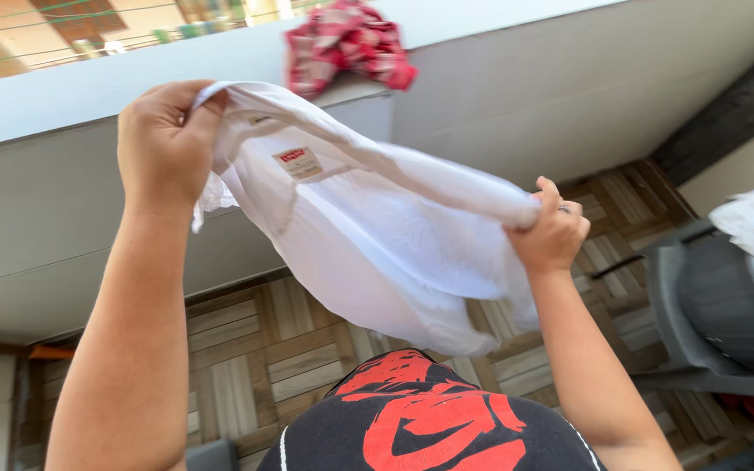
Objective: The person removes wet clothes from a top-loading washing machine, shakes them out, and hangs them on a clothesline using clothespins. Items handled include a white shirt, red shorts, a purple towel, and purple shorts.
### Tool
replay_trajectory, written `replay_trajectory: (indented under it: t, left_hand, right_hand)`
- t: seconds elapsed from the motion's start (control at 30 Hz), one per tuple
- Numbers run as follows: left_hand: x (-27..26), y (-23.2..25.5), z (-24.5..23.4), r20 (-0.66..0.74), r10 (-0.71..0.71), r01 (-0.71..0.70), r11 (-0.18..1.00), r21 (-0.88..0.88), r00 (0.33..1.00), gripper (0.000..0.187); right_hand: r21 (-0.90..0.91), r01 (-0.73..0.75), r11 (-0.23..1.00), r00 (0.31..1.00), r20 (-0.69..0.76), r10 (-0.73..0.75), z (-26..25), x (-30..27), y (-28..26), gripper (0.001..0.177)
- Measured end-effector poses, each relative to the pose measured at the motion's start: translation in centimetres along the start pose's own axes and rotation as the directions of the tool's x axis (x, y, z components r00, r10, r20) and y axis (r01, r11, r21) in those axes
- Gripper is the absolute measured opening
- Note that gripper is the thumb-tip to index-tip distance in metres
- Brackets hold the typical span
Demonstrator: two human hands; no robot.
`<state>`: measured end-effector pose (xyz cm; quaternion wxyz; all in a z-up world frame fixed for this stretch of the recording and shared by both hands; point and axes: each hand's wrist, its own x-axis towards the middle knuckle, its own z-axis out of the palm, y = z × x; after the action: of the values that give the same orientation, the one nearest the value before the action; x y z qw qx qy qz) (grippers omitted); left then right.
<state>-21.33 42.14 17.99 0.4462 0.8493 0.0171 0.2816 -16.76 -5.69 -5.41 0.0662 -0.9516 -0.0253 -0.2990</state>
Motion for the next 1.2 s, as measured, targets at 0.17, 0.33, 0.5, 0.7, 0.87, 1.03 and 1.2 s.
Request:
replay_trajectory:
  t: [0.17, 0.33, 0.5, 0.7, 0.87, 1.03, 1.2]
  left_hand:
    - [-0.9, -6.3, -9.0, -0.091, 0.095, -0.067, 0.960, 0.271, 0.991, 0.016]
    - [-0.5, -12.1, -18.8, -0.103, 0.102, -0.026, 0.823, 0.567, 0.989, 0.025]
    - [-0.6, -17.4, -24.5, -0.120, -0.154, 0.195, 0.800, 0.568, 0.981, 0.038]
    - [1.0, -21.9, -30.0, -0.227, -0.357, 0.421, 0.812, 0.405, 0.906, 0.052]
    - [3.9, -23.8, -33.4, -0.184, -0.580, 0.527, 0.806, -0.268, 0.794, 0.044]
    - [7.5, -26.1, -33.2, -0.100, -0.666, 0.505, 0.646, -0.573, 0.739, 0.037]
    - [10.6, -29.1, -34.7, -0.168, -0.649, 0.457, 0.673, -0.582, 0.742, 0.035]
  right_hand:
    - [0.546, -0.449, 0.707, 0.851, 0.501, 0.154, 2.8, -0.2, -7.3, 0.036]
    - [0.605, -0.129, 0.786, 0.843, 0.484, -0.235, 1.8, -2.1, -15.4, 0.073]
    - [0.152, 0.081, 0.985, 0.915, 0.381, -0.134, 2.1, -1.8, -22.7, 0.014]
    - [0.749, -0.414, 0.517, 0.802, 0.569, -0.181, 7.6, 0.1, -27.5, 0.023]
    - [0.809, -0.188, 0.557, 0.778, 0.469, -0.418, 11.7, 1.4, -32.7, 0.024]
    - [0.770, -0.581, 0.264, 0.658, 0.635, -0.405, 19.7, -0.2, -41.9, 0.031]
    - [0.801, -0.596, 0.056, 0.535, 0.448, -0.716, 26.0, -1.1, -54.3, 0.093]
